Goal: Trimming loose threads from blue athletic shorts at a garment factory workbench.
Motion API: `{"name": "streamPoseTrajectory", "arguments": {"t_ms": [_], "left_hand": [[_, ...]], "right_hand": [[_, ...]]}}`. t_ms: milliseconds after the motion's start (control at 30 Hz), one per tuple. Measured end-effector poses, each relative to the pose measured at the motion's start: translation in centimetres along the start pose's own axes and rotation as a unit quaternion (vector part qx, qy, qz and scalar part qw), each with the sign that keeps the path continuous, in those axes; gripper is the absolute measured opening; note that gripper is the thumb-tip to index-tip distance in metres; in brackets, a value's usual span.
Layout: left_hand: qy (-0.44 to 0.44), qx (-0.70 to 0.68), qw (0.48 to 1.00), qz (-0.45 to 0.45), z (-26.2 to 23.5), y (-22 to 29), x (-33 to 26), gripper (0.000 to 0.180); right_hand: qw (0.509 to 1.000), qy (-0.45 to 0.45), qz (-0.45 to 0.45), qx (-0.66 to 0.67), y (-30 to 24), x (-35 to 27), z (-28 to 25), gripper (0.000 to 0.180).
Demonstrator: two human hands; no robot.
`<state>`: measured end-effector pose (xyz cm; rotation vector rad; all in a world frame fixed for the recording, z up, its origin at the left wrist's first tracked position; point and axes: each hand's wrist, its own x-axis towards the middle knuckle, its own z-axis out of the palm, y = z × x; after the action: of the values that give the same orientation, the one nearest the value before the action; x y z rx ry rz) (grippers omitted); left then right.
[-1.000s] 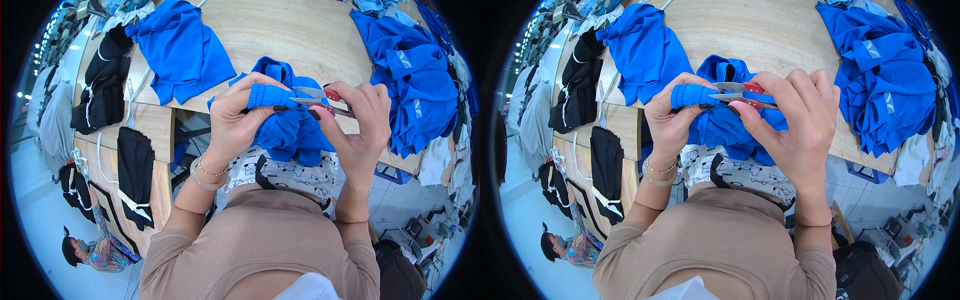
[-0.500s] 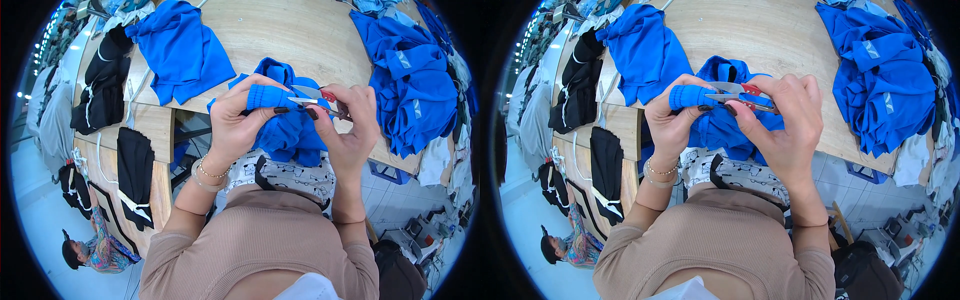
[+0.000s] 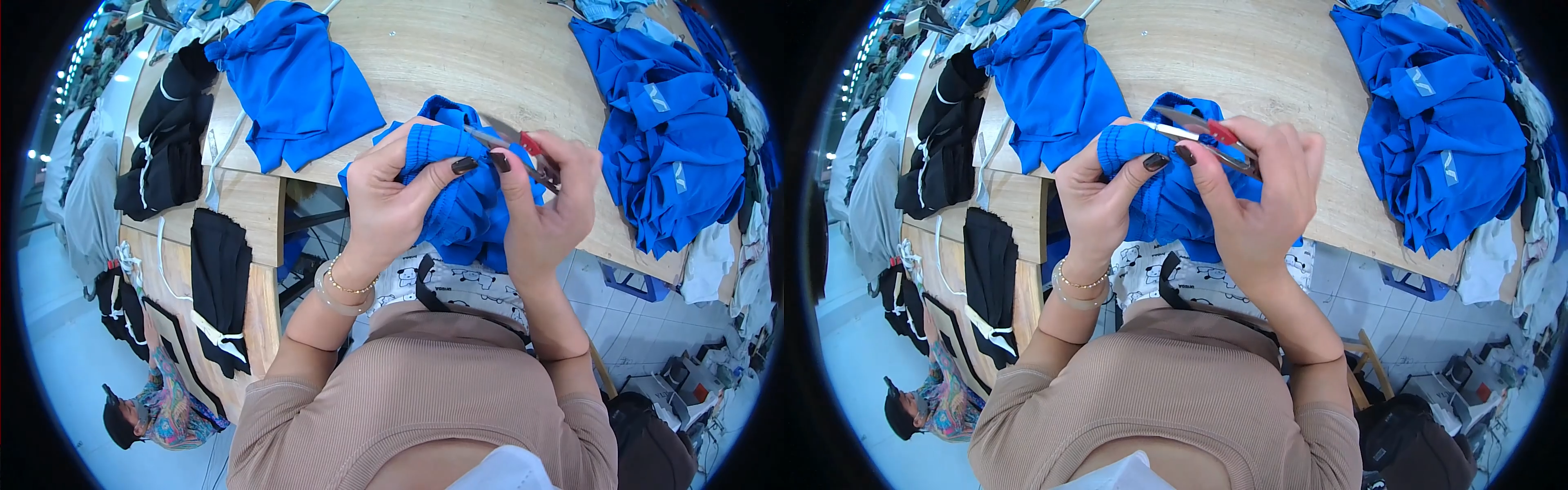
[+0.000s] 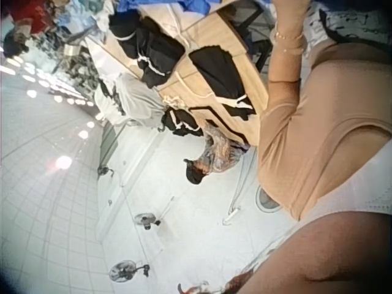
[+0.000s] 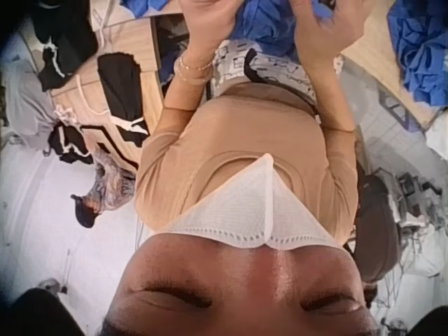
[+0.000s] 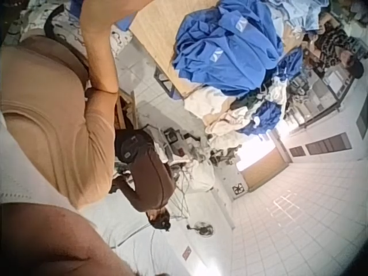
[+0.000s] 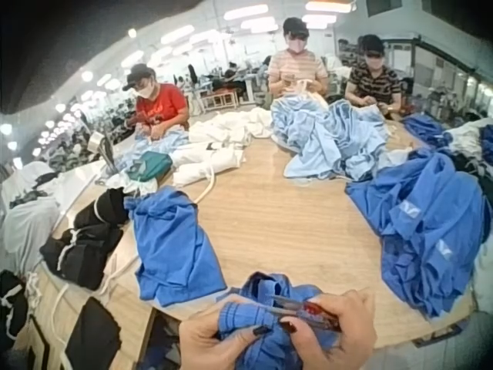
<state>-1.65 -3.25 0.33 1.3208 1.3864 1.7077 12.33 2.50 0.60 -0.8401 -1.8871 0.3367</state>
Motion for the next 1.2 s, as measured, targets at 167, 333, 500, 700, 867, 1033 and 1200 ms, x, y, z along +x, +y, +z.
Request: {"name": "streamPoseTrajectory", "arguments": {"t_ms": [167,333,500,700,867,1033,1200], "left_hand": [[0.005,-0.010,0.999,-0.038,0.4,-0.3,0.0,0.010],[-0.005,-0.032,0.998,-0.061,0.1,-0.8,-0.5,0.009],[-0.008,0.011,1.000,-0.029,-0.4,-0.7,-0.2,0.010],[-0.014,0.015,0.999,-0.039,-0.2,-0.1,-0.1,0.011],[-0.017,0.020,0.999,-0.023,-0.2,-0.2,-0.1,0.012],[-0.021,0.022,0.999,-0.027,-0.3,-0.1,-0.1,0.012],[-0.015,0.022,0.999,-0.030,-0.2,0.1,-0.1,0.012]], "right_hand": [[0.820,0.029,0.372,0.434,0.1,0.2,1.1,0.020],[0.950,0.045,0.183,0.247,2.0,2.5,-1.7,0.027],[0.995,-0.093,-0.020,0.044,1.7,3.1,-3.4,0.039],[0.992,-0.088,-0.077,-0.053,2.0,2.7,-3.2,0.037],[0.990,-0.085,-0.094,-0.061,1.8,2.8,-3.1,0.036],[0.989,-0.081,-0.098,-0.069,1.6,2.8,-3.0,0.035],[0.993,-0.080,-0.082,-0.033,1.9,2.5,-2.3,0.036]]}}
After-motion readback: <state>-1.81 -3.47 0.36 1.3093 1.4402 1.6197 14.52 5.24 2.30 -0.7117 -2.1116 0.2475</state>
